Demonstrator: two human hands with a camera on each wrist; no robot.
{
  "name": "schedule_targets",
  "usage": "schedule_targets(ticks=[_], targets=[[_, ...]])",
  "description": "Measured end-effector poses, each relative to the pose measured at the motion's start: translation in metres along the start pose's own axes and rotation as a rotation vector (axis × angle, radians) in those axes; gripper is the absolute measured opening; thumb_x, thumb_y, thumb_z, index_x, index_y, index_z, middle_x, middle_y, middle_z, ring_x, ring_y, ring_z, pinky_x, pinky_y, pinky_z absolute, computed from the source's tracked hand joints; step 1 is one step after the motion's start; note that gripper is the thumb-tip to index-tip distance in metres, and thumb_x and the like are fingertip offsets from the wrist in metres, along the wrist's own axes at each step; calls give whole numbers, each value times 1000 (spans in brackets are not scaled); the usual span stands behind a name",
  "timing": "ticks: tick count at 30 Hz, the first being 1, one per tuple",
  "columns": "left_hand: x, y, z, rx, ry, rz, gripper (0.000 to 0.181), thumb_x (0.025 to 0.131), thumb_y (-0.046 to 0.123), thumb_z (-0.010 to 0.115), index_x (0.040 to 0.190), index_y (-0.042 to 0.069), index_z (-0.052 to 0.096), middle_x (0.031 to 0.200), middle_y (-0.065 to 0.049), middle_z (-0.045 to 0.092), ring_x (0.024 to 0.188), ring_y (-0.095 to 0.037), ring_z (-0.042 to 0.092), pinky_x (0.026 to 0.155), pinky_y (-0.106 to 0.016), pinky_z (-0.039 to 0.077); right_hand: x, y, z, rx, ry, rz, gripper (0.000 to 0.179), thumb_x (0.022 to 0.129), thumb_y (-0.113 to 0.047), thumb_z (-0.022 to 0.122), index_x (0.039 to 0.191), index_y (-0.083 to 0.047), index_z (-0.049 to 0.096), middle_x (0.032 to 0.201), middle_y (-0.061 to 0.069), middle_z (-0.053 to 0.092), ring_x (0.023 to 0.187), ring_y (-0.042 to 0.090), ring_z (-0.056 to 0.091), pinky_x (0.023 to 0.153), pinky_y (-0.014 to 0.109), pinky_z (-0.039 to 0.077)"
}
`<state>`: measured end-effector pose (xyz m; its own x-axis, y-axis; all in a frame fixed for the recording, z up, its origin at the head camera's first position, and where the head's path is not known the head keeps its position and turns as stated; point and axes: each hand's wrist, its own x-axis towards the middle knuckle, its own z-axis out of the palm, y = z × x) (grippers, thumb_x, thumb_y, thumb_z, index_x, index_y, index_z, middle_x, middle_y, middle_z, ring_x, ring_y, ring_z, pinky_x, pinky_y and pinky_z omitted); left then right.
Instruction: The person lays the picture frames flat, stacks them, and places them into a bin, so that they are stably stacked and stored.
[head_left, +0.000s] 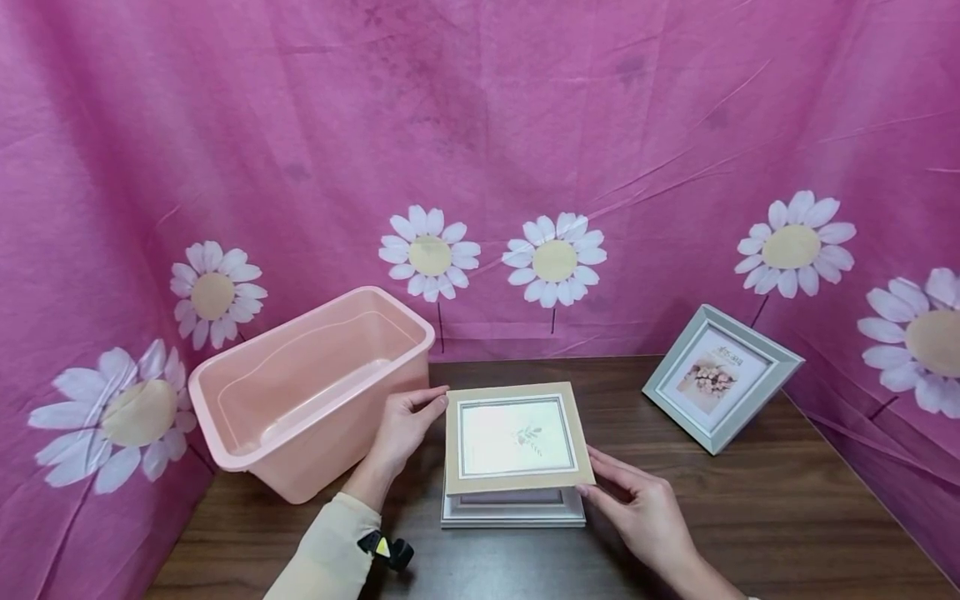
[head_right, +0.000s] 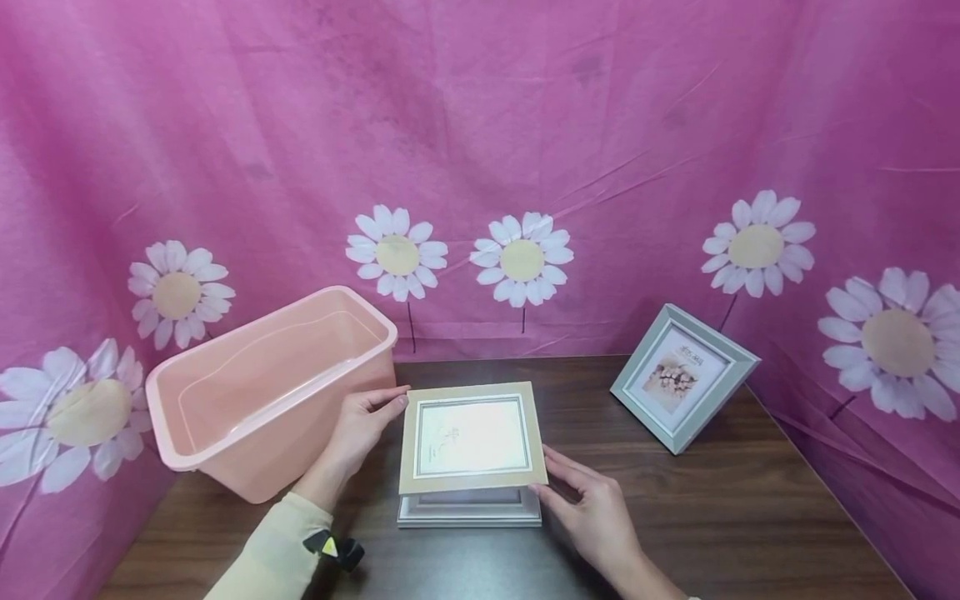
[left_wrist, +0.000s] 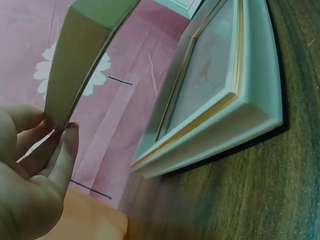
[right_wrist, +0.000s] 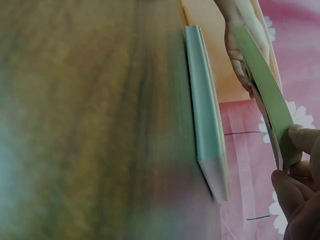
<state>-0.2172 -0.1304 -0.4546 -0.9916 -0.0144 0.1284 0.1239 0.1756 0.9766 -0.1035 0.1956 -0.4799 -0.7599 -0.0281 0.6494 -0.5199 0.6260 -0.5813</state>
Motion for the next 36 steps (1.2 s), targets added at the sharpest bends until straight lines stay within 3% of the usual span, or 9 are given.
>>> schedule_targets(ticks=[6, 13, 24, 36], targets=[[-3, -3, 1, 28, -29, -18, 26, 100, 6, 74, 123, -3, 79, 124, -20, 79, 118, -22, 70, 96, -18, 52, -7, 0, 1, -31, -19, 29, 44, 71, 1, 97, 112, -7, 85, 117, 5, 83, 109, 9, 77, 99, -1, 43], [-4, -9, 3, 34, -37, -29, 26, 99, 4, 74, 123, -5, 79, 124, -20, 79, 116, -20, 70, 95, -18, 52, -11, 1, 4, -39, -26, 39, 42, 71, -1, 97, 111, -7, 86, 115, 5, 84, 107, 10, 78, 97, -1, 45], [-4, -16, 3, 84, -64, -37, 29, 101, 6, 72, 127, -6, 76, 126, -19, 79, 123, -28, 70, 103, -31, 54, -16, -2, 3, -58, -64, 51, 40, 70, -2, 98, 109, -7, 86, 114, 4, 84, 106, 13, 79, 95, -1, 46], [-8, -18, 2, 146, -127, -49, 32, 101, 7, 71, 130, -7, 74, 126, -19, 79, 130, -35, 68, 116, -56, 51, -19, -3, 4, -88, -120, 73, 35, 73, -10, 98, 106, -13, 87, 113, 2, 84, 103, 14, 80, 91, -1, 47]])
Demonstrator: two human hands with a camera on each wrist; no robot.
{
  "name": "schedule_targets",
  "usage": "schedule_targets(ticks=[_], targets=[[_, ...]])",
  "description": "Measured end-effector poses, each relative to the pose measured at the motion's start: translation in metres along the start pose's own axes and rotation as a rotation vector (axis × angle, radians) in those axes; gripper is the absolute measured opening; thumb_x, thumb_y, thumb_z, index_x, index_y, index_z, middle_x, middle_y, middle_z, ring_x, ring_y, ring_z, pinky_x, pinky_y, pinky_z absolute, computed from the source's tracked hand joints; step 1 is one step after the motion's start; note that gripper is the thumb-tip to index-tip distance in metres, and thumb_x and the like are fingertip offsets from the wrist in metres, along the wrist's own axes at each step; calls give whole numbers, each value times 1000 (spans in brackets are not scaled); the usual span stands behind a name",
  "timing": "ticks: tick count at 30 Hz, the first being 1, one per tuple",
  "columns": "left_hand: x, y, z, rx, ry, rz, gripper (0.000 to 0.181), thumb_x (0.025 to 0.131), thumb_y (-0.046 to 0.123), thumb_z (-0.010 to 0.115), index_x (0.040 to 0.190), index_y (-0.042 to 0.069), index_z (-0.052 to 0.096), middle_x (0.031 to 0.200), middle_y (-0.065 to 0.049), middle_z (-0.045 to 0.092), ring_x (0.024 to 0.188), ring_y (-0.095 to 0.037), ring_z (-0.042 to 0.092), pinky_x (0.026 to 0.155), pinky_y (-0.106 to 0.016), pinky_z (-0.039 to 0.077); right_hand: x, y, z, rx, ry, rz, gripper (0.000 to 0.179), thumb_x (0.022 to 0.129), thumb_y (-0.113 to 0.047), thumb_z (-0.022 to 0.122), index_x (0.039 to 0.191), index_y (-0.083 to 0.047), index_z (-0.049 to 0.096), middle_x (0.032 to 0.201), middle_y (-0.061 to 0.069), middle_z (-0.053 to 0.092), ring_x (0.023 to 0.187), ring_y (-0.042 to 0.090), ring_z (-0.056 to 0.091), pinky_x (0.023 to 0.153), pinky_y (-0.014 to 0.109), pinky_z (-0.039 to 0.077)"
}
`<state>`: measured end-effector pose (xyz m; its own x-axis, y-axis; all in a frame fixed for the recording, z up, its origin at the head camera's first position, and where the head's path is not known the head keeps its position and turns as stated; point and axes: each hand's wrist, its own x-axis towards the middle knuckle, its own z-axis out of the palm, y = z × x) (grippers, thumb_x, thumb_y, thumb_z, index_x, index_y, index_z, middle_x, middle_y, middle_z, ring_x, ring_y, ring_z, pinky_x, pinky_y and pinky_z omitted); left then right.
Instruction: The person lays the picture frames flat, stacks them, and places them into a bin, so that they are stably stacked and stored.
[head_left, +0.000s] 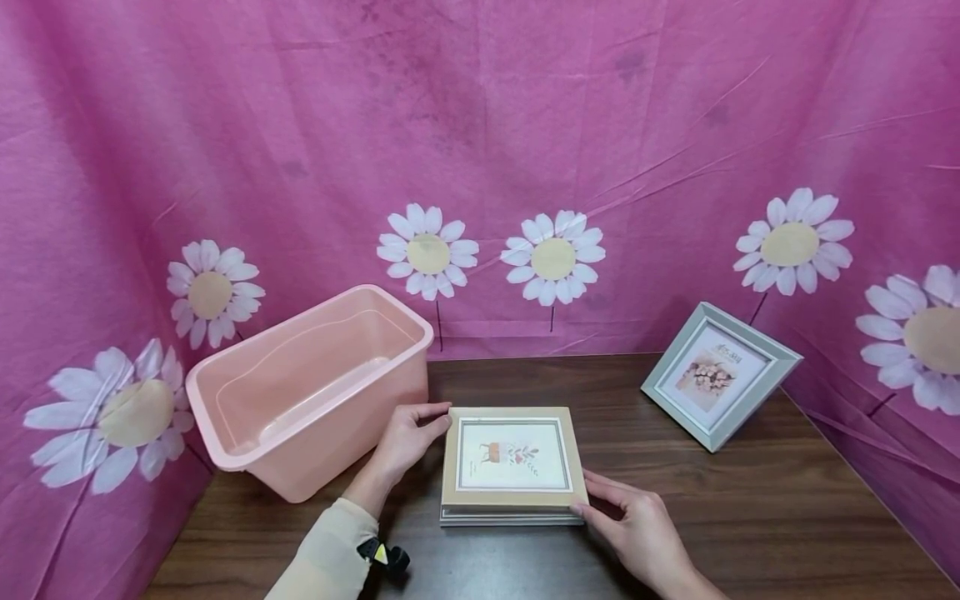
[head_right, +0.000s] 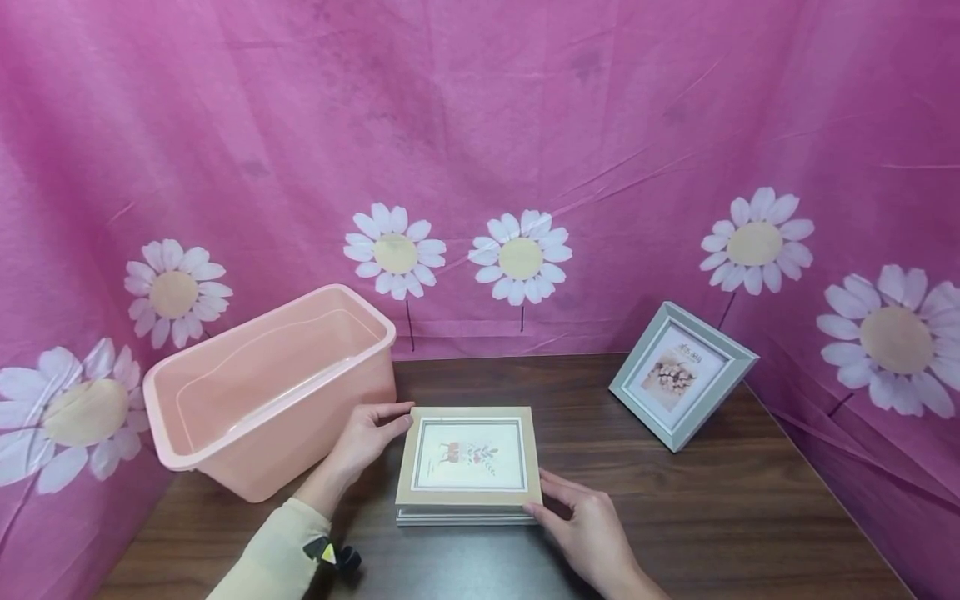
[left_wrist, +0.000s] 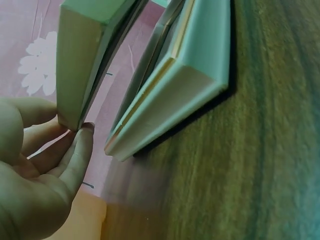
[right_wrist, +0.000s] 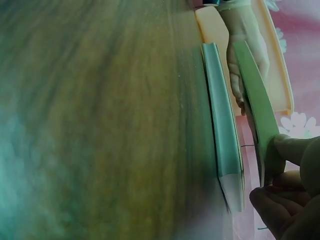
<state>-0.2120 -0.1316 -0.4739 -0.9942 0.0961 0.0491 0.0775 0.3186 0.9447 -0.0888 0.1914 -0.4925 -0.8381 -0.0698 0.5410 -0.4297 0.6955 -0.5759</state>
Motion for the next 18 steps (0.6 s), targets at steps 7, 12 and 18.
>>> schedule_targets(ticks=[7, 12, 18], targets=[[-6, -1, -2, 12, -28, 14, 31, 100, 6, 71, 129, -7, 75, 127, -21, 78, 134, -38, 65, 119, -60, 46, -1, -2, 0, -29, -84, 96, 32, 75, -12, 97, 105, -15, 88, 115, -2, 84, 105, 12, 79, 90, -3, 44], [-7, -1, -2, 39, -33, 23, 31, 101, 5, 71, 129, -8, 74, 126, -21, 78, 133, -38, 65, 119, -61, 45, -2, -2, 1, -32, -84, 84, 31, 76, -13, 97, 105, -17, 88, 114, -2, 84, 104, 12, 79, 90, -2, 45], [-7, -3, -2, 86, -25, 26, 31, 101, 6, 70, 129, -8, 74, 126, -19, 78, 132, -38, 65, 118, -61, 47, -3, -1, 3, -25, -75, 55, 30, 76, -18, 98, 104, -21, 87, 112, -3, 84, 102, 11, 79, 88, -1, 46]])
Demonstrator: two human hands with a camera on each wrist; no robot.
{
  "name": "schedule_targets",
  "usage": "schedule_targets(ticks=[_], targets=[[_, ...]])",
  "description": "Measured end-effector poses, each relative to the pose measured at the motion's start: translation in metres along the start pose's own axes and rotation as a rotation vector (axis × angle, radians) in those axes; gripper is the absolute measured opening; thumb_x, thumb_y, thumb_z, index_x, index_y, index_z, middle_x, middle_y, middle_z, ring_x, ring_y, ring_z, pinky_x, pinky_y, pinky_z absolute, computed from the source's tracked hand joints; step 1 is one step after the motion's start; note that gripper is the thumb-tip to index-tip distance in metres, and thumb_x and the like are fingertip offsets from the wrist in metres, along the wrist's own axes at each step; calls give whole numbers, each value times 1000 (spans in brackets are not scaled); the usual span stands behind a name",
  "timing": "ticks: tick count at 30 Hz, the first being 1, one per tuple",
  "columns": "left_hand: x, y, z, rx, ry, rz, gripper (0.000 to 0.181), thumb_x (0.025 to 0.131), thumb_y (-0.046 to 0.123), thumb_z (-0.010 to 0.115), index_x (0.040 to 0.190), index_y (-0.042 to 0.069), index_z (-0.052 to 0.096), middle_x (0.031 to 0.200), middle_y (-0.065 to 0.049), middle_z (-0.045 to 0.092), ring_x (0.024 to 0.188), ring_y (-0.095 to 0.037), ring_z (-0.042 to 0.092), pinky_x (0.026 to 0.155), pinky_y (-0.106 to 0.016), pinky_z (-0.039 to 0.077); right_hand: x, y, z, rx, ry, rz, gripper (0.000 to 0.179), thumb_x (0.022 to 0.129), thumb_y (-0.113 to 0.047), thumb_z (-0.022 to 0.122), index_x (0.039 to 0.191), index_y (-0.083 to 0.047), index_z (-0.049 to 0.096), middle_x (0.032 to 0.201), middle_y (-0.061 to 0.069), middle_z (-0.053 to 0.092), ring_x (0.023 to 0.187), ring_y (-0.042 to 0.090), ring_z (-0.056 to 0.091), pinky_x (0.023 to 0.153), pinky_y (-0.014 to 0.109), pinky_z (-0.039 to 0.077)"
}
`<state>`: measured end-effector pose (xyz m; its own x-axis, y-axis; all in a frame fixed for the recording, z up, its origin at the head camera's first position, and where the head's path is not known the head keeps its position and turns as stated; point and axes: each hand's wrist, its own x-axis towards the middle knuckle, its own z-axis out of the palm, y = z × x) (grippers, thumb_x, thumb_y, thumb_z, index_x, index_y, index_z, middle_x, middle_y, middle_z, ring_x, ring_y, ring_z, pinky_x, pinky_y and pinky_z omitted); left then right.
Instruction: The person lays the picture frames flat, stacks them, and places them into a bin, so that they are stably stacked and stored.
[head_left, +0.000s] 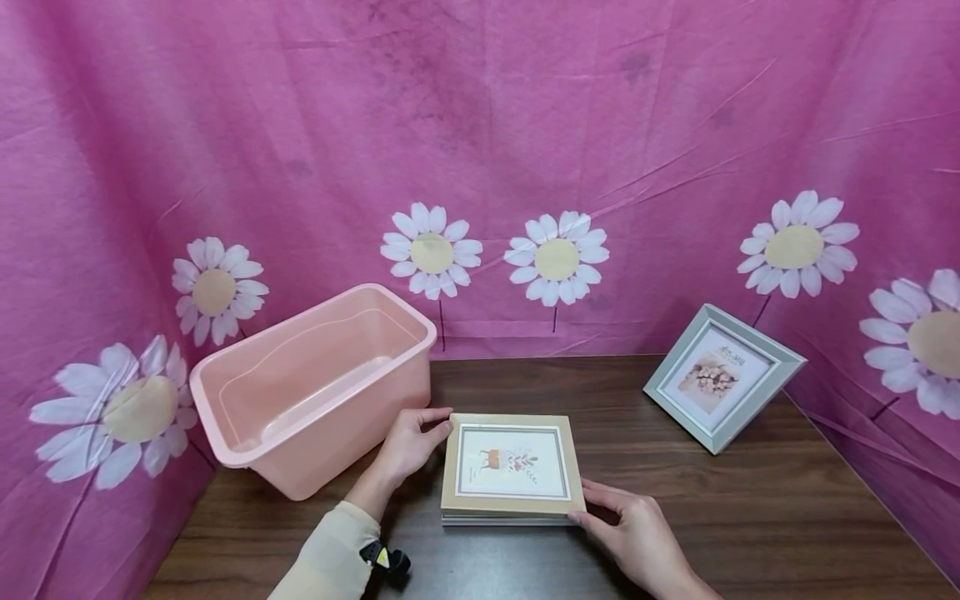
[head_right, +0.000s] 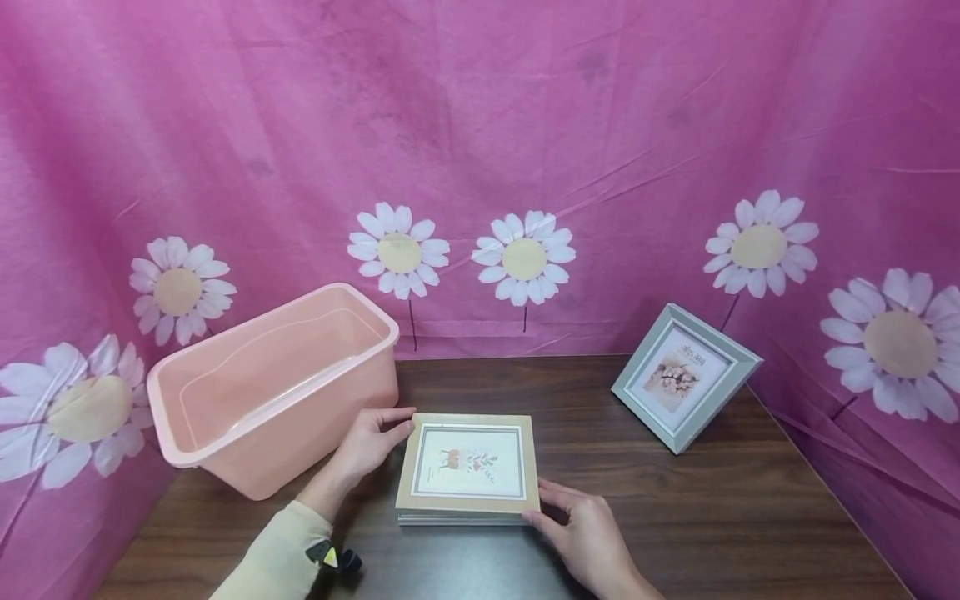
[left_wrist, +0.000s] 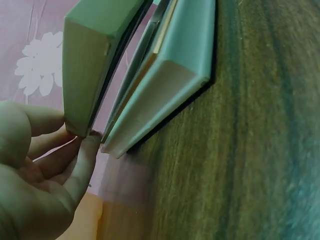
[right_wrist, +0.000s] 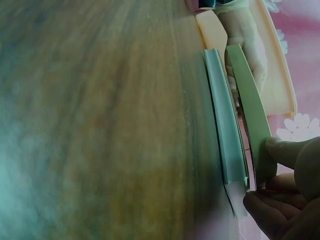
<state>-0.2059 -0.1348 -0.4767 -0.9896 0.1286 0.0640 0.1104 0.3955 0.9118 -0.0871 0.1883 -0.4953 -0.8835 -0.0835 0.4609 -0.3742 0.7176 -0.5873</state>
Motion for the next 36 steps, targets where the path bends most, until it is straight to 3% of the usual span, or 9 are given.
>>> schedule_targets(ticks=[15, 20, 23, 28, 36], targets=[[-2, -3, 1, 67, -8, 11, 31, 102, 9, 70, 128, -6, 75, 127, -17, 79, 128, -34, 67, 114, -57, 51, 0, -1, 1, 19, -49, 80, 25, 78, -19, 97, 101, -24, 87, 112, -5, 84, 103, 8, 78, 89, -1, 45], [-2, -4, 1, 95, -18, 13, 31, 102, 10, 70, 129, -5, 75, 128, -17, 78, 130, -35, 67, 115, -58, 50, 2, -2, 0, 22, -77, 126, 26, 78, -18, 97, 102, -26, 86, 113, -6, 84, 104, 8, 78, 89, 20, 60], [-1, -6, 0, 114, -22, 20, 31, 101, 9, 70, 128, -5, 75, 128, -17, 78, 131, -36, 66, 115, -59, 50, 3, -4, -1, 29, -105, 166, 27, 80, -19, 96, 104, -26, 85, 114, -6, 83, 106, 9, 77, 90, 29, 63], [0, -7, -1, 125, -25, 20, 29, 102, 9, 70, 127, -3, 76, 127, -16, 78, 127, -35, 67, 113, -59, 51, 4, -4, -2, 33, -133, 222, 30, 81, -20, 96, 108, -25, 85, 114, -7, 83, 106, 8, 76, 91, 28, 62], [0, -7, 0, 136, -21, 13, 28, 101, 11, 71, 126, -2, 77, 125, -14, 79, 123, -32, 68, 110, -53, 53, 5, -3, -2, 33, -122, 222, 30, 81, -19, 96, 109, -22, 85, 109, -8, 83, 101, 4, 75, 87, 26, 62]])
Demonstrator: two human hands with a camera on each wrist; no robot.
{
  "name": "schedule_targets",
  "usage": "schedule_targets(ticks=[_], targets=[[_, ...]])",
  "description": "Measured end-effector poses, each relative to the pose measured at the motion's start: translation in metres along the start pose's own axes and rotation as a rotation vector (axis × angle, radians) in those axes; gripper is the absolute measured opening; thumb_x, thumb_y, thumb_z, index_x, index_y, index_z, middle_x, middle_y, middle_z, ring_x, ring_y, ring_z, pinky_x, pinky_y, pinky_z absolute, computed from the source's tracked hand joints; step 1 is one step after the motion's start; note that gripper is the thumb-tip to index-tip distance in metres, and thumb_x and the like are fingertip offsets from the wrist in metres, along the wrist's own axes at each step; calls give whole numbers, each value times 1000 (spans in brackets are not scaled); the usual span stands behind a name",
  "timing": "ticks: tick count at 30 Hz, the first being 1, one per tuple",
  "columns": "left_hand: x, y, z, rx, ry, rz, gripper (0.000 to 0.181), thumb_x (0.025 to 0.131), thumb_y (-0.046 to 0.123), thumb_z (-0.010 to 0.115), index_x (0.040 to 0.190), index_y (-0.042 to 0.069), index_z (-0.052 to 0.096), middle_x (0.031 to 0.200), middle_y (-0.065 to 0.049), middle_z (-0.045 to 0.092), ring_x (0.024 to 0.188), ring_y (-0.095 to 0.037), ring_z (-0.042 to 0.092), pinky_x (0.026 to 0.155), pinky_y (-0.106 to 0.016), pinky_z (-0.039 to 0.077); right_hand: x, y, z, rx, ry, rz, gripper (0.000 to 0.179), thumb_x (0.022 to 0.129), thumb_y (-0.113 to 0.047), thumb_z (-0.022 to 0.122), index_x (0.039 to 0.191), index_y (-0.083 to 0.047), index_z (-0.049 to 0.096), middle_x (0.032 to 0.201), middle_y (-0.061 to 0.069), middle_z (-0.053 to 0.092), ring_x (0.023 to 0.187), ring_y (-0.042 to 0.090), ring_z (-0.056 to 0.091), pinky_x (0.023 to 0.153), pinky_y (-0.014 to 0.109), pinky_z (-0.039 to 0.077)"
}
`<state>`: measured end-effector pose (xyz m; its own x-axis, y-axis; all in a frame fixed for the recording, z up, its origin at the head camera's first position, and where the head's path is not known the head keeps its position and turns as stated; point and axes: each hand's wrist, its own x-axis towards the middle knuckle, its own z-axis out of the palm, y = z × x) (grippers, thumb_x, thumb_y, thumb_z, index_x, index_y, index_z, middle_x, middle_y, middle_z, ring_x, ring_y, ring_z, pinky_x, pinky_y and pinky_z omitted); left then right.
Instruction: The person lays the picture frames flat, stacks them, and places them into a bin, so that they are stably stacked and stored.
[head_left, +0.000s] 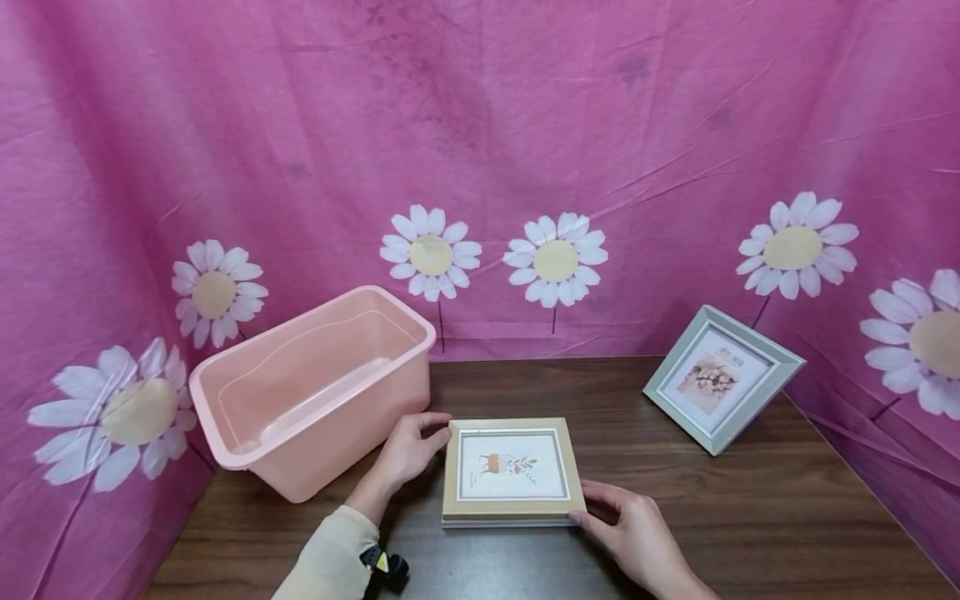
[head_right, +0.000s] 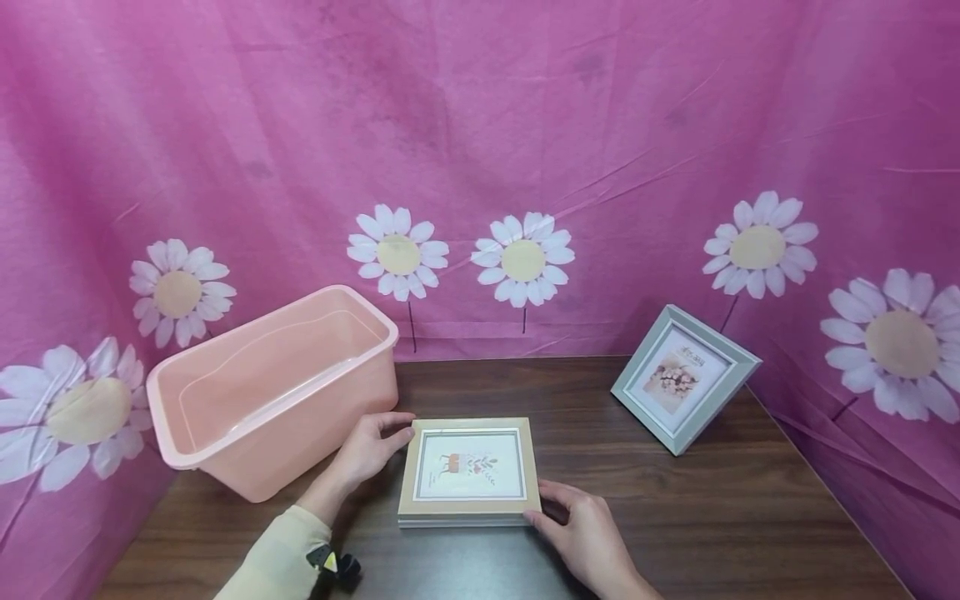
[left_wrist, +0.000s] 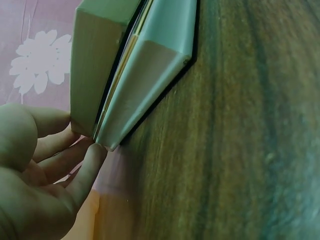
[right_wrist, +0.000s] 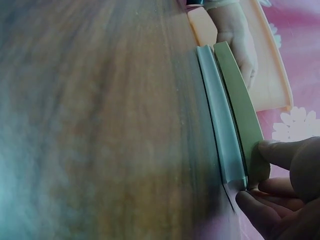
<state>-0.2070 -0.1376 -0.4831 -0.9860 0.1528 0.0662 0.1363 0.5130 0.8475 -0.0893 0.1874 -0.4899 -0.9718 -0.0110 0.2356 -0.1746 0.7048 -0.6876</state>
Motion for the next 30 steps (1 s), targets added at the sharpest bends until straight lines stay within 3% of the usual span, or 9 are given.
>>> schedule_targets(ticks=[14, 20, 25, 30], targets=[[3, -6, 1, -23, -14, -12, 28, 102, 14, 71, 126, 1, 77, 122, -12, 79, 111, -25, 70, 98, -40, 57, 2, 1, -6, -2, -41, -21, 27, 84, -18, 93, 110, -15, 84, 110, -2, 84, 102, 7, 75, 86, 27, 63], [4, -4, -2, -1, 16, -6, 28, 103, 17, 70, 125, 1, 77, 121, -12, 79, 115, -27, 70, 102, -44, 57, 4, 1, -13, -3, -51, -8, 23, 87, -18, 90, 109, -13, 84, 107, 0, 84, 97, 7, 75, 83, 28, 63], [5, 0, -3, -26, 80, 47, 26, 103, 10, 67, 124, -2, 76, 119, -14, 80, 116, -29, 72, 105, -46, 58, 6, 2, -20, 40, -49, -4, 21, 91, -16, 86, 111, -12, 82, 102, -3, 83, 89, 1, 71, 78, 27, 62], [5, 5, -5, -74, 98, 110, 24, 104, 7, 67, 124, -2, 75, 120, -15, 80, 114, -30, 74, 99, -36, 61, 9, 5, -27, 36, 8, -18, 19, 92, -11, 84, 112, -12, 82, 99, -4, 83, 86, -6, 67, 75, 27, 61]])
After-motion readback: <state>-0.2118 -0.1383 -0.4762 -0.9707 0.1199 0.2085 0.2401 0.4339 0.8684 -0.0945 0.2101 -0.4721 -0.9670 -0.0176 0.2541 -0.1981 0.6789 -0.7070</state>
